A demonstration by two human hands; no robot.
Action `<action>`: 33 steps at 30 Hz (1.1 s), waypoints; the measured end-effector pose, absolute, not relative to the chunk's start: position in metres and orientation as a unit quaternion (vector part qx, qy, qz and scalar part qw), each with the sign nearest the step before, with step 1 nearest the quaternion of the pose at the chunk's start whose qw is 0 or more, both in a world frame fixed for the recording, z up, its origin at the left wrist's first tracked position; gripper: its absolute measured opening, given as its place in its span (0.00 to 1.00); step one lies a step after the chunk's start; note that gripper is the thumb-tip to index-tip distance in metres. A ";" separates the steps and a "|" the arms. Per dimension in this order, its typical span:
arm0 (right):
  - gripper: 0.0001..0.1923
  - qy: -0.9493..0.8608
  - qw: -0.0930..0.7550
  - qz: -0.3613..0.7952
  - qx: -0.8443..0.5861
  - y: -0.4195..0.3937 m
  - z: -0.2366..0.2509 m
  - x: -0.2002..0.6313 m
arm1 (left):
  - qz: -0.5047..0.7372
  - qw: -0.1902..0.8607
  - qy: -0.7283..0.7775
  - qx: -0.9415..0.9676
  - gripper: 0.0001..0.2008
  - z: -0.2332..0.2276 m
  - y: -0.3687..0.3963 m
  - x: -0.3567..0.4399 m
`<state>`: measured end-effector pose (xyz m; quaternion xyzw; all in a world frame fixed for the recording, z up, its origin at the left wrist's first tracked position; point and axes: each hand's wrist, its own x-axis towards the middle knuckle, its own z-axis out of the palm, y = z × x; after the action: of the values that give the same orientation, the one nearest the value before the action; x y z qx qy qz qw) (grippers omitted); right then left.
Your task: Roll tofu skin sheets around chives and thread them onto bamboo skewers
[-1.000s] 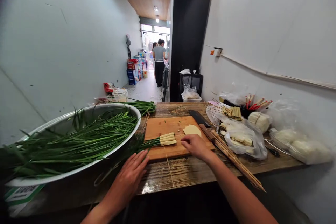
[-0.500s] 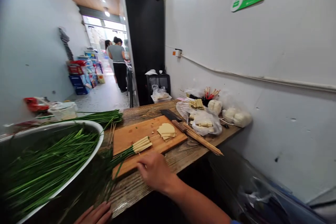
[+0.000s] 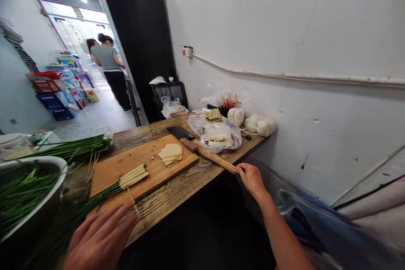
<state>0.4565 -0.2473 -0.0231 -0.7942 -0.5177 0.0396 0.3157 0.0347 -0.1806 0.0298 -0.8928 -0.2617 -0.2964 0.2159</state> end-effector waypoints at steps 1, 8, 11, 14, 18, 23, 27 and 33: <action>0.16 -0.516 0.327 0.038 -0.791 -0.247 -0.023 0.455 | -0.287 0.207 -0.291 -0.889 0.12 0.037 -0.175 0.063; 0.13 -0.540 0.280 -0.003 -0.794 -0.249 -0.009 0.451 | -0.146 0.064 -0.121 -0.980 0.17 0.025 -0.138 0.269; 0.13 -0.542 0.243 0.007 -0.804 -0.251 -0.004 0.455 | -0.117 0.043 -0.137 -0.983 0.18 0.010 -0.130 0.313; 0.11 -0.560 0.246 0.029 -0.791 -0.252 -0.003 0.461 | -0.106 0.038 -0.140 -0.984 0.19 0.001 -0.125 0.324; 0.11 -0.598 0.241 0.036 -0.763 -0.251 -0.004 0.463 | -0.120 0.036 -0.131 -0.984 0.21 -0.009 -0.124 0.316; 0.11 -0.613 0.190 -0.028 -0.766 -0.263 -0.002 0.463 | -0.136 0.024 -0.141 -0.980 0.21 -0.017 -0.125 0.313; 0.11 -0.609 0.177 -0.032 -0.773 -0.280 -0.003 0.469 | -0.143 0.017 -0.139 -0.980 0.22 -0.019 -0.124 0.314; 0.15 -0.616 0.293 0.039 -0.731 -0.283 -0.019 0.468 | -0.153 0.015 -0.130 -0.980 0.21 -0.022 -0.131 0.309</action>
<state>0.4676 -0.2828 -0.0191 -0.7306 -0.6156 0.0395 0.2928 0.3094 -0.1311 -0.0222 -0.9796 -0.1300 -0.1527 0.0154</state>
